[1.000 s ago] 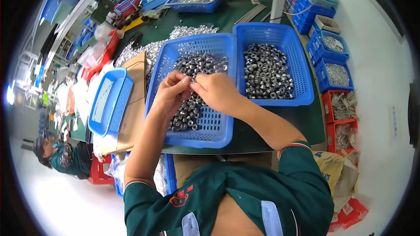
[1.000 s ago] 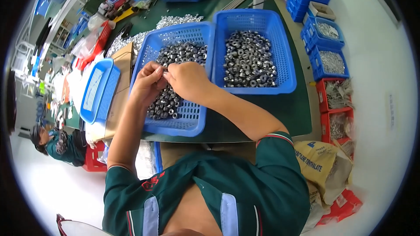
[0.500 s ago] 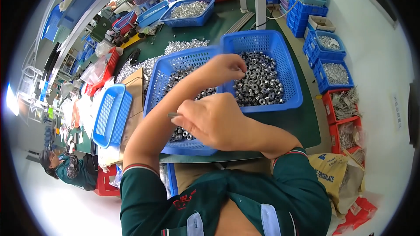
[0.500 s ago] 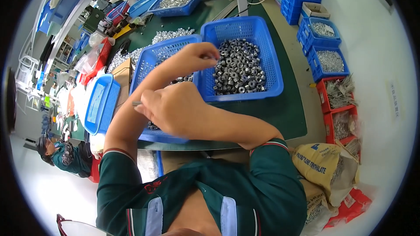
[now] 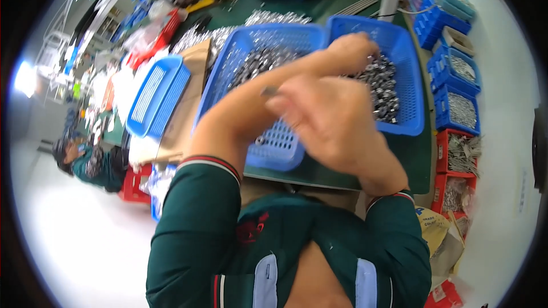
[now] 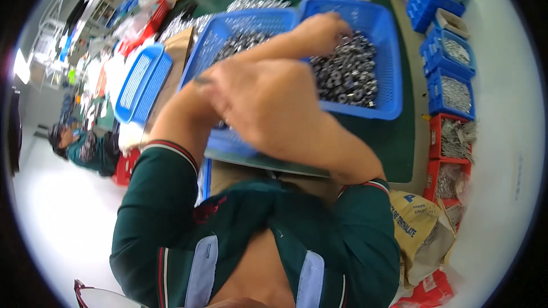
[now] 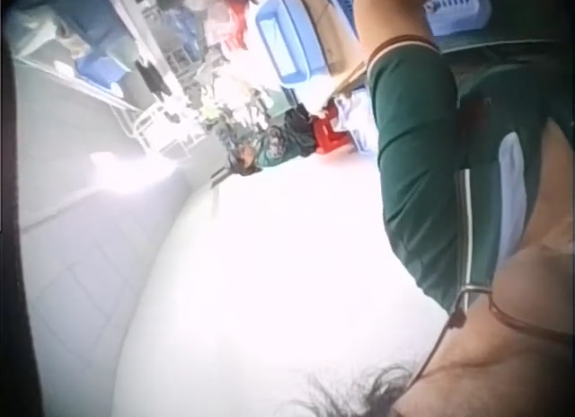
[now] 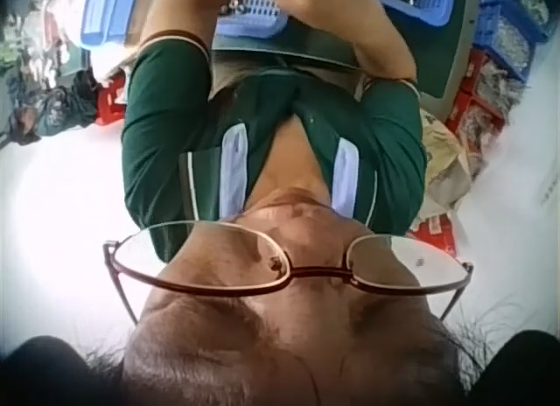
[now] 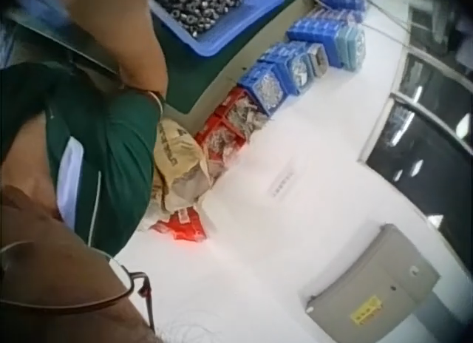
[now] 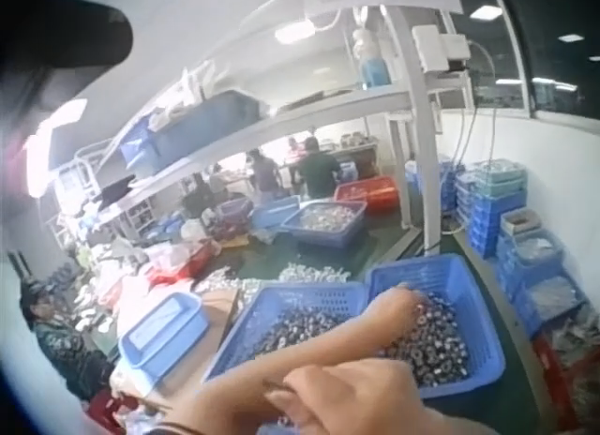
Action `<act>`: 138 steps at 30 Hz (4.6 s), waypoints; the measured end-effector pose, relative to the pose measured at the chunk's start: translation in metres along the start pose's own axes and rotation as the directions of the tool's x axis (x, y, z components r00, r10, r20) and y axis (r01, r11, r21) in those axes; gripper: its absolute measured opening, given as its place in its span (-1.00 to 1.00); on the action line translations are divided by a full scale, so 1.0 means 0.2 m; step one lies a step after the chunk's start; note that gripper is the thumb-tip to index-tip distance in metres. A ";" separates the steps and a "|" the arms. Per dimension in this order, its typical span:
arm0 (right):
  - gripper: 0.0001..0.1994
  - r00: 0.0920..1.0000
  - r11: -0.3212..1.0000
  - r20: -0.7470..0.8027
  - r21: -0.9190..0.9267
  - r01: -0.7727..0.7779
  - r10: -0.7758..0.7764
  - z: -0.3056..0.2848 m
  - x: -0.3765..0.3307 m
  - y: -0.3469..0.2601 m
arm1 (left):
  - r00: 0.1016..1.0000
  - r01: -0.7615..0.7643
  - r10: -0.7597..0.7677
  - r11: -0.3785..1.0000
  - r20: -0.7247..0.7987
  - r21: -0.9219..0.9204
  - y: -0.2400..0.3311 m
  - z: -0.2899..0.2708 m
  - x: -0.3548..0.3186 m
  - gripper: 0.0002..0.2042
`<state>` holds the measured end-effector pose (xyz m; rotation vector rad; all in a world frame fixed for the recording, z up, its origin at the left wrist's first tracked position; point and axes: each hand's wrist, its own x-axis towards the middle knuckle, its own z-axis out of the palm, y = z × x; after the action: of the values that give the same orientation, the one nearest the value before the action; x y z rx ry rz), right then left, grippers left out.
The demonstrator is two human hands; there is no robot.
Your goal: Sorting and inspecting small metal components between blue plastic bins on a factory workbench.
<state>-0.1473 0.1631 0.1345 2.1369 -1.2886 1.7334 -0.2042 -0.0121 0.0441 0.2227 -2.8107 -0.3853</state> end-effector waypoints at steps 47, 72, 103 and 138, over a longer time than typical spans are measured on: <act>-0.88 0.955 0.963 0.129 -0.020 -0.268 0.268 0.23 0.01 0.08 | 0.780 0.181 -0.585 -0.130 0.223 -0.975 -0.13 -0.48 -0.97 -0.78; -0.79 0.945 0.912 0.164 -0.349 -0.213 0.284 0.41 -0.06 0.30 | 0.732 0.065 -0.679 -0.021 0.062 -0.998 -0.12 -0.41 -1.01 -0.82; -0.80 0.829 0.845 0.272 0.088 -0.527 0.488 0.30 -0.01 0.26 | 0.926 0.357 -0.349 0.933 0.146 -0.034 -0.16 0.07 -1.00 -0.90; -0.81 0.876 0.904 0.223 -0.103 -0.415 0.427 0.28 -0.01 0.28 | 0.939 0.331 -0.338 0.826 0.069 -0.456 -0.11 -0.24 -0.99 -0.81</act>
<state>-0.1411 0.0978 0.0906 2.2124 -1.9710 1.5751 0.0005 -0.0065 0.0282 0.6085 -2.5581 -1.1109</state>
